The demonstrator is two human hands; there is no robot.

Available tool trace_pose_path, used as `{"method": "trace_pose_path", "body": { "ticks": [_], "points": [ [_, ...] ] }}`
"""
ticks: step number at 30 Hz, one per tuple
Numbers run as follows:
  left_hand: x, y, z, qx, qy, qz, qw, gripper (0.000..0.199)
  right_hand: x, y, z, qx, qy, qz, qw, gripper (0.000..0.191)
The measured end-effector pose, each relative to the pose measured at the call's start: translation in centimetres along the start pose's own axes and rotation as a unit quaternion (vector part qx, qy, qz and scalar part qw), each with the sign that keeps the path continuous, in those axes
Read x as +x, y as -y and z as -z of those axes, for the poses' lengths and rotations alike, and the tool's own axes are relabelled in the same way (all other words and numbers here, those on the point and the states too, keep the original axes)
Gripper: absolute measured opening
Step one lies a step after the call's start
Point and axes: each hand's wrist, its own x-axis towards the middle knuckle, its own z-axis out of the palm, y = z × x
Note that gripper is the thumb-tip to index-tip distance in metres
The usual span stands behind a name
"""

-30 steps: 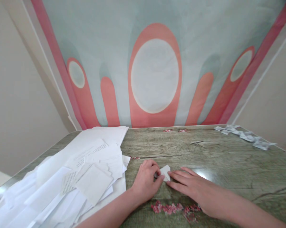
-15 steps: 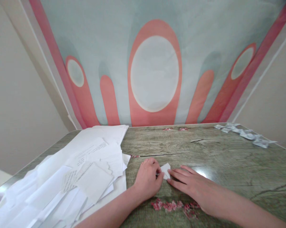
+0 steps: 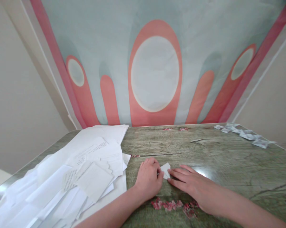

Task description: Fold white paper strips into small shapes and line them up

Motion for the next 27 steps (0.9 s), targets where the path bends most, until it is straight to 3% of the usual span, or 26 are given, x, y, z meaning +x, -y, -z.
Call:
{"method": "trace_pose_path", "body": {
  "ticks": [12, 27],
  "points": [
    [-0.37, -0.01, -0.27, 0.035, -0.005, -0.006, 0.999, 0.004, 0.34, 0.24, -0.05, 0.006, -0.007, -0.008, 1.0, 0.068],
    [-0.26, 0.59, -0.11, -0.014, 0.003, -0.022, 1.0, 0.018, 0.5, 0.46, 0.14, 0.012, -0.027, -0.021, 0.999, 0.07]
  ]
}}
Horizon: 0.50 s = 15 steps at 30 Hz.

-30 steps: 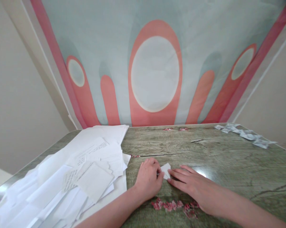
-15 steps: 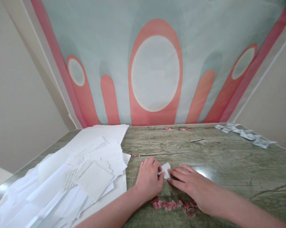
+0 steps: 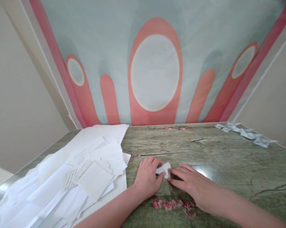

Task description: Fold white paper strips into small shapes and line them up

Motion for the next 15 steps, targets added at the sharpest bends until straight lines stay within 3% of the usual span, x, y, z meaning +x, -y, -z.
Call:
{"method": "trace_pose_path", "body": {
  "ticks": [15],
  "points": [
    [0.11, -0.15, -0.06, 0.038, -0.019, 0.05, 0.998, 0.034, 0.6, 0.08, -0.59, -0.015, -0.023, -0.011, 1.0, 0.053]
  ]
}}
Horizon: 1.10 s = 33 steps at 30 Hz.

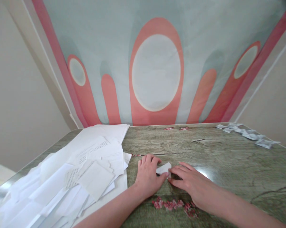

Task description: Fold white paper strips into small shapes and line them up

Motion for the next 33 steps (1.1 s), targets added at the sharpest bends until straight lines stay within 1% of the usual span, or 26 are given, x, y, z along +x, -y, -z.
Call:
{"method": "trace_pose_path", "body": {
  "ticks": [5, 8, 14, 18, 23, 26, 28, 30, 33],
  "points": [
    [0.3, 1.1, 0.5, 0.02, 0.0, 0.006, 1.0, 0.045, -0.1, 0.1, 0.2, -0.005, -0.003, 0.003, 1.0, 0.056],
    [0.5, 1.8, 0.8, 0.037, 0.005, 0.01, 0.999, 0.047, -0.1, 0.2, 0.4, -0.005, -0.003, 0.001, 1.0, 0.058],
    [0.6, 1.9, 0.9, 0.034, 0.013, -0.014, 0.999, 0.042, -0.5, 0.1, 0.1, -0.009, -0.018, 0.009, 1.0, 0.058],
    [0.5, 1.9, 1.0, 0.019, 0.02, -0.017, 0.999, 0.04, -0.5, 0.2, -0.1, -0.02, -0.033, 0.014, 0.999, 0.056],
    [0.2, 2.5, 1.2, -0.011, 0.007, -0.027, 1.0, 0.027, -0.5, 0.2, -0.3, -0.022, -0.048, 0.02, 0.998, 0.053],
    [-0.1, 2.4, 1.2, -0.02, 0.001, -0.024, 1.0, 0.018, -0.4, 0.2, -0.7, -0.031, -0.053, 0.015, 0.998, 0.049],
    [-0.3, 2.1, 1.1, -0.02, 0.005, -0.019, 1.0, 0.019, -0.4, 0.3, -1.1, -0.039, -0.059, 0.012, 0.997, 0.046],
    [-0.5, 1.7, 1.0, -0.019, 0.011, -0.014, 1.0, 0.024, -0.3, 0.5, -1.5, -0.049, -0.072, 0.01, 0.996, 0.042],
    [-0.6, 1.4, 0.8, -0.02, 0.014, -0.005, 1.0, 0.027, -0.3, 0.8, -2.1, -0.073, -0.11, 0.001, 0.991, 0.035]
  ]
}}
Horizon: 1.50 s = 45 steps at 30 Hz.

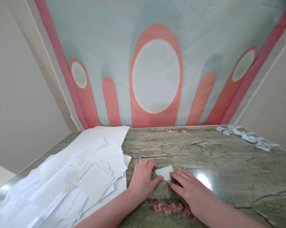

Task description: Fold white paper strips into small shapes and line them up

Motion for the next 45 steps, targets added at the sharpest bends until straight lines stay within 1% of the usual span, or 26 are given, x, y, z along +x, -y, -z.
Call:
{"method": "trace_pose_path", "body": {
  "ticks": [2, 4, 15, 22, 25, 30, 35, 41, 45],
  "points": [
    [0.0, 0.0, 0.0, -0.003, 0.0, 0.006, 1.0, 0.026, -0.1, 0.1, -0.3, -0.014, -0.023, -0.004, 1.0, 0.035],
    [0.1, 0.1, 0.0, -0.008, 0.003, 0.011, 1.0, 0.025, -0.1, 0.0, -0.6, -0.014, -0.032, 0.001, 0.999, 0.036],
    [0.4, -0.1, 0.0, -0.017, 0.0, 0.023, 1.0, 0.019, 0.2, -0.1, -0.5, 0.005, -0.01, 0.011, 1.0, 0.04],
    [0.4, 0.4, -0.1, -0.032, -0.006, 0.017, 0.999, 0.018, 0.2, 0.0, -0.3, 0.005, -0.001, 0.019, 1.0, 0.042],
    [0.4, 0.5, -0.3, -0.041, -0.007, 0.014, 0.999, 0.018, 0.1, -0.2, -0.5, 0.009, -0.008, 0.019, 1.0, 0.042],
    [0.5, 0.8, -0.5, -0.056, -0.017, 0.009, 0.998, 0.02, -0.1, -0.5, -1.2, 0.017, -0.04, 0.032, 0.999, 0.041],
    [0.5, 1.0, -0.7, -0.08, -0.02, 0.004, 0.997, 0.019, -0.1, -0.6, -1.4, 0.022, -0.053, 0.037, 0.998, 0.038],
    [0.5, 0.8, -0.6, -0.093, -0.018, 0.004, 0.995, 0.015, -0.1, -0.5, -1.3, 0.031, -0.051, 0.033, 0.998, 0.041],
    [0.6, 0.6, -0.5, -0.08, -0.016, 0.001, 0.997, 0.015, 0.0, -0.7, -1.3, 0.052, -0.036, 0.013, 0.998, 0.047]
  ]
}}
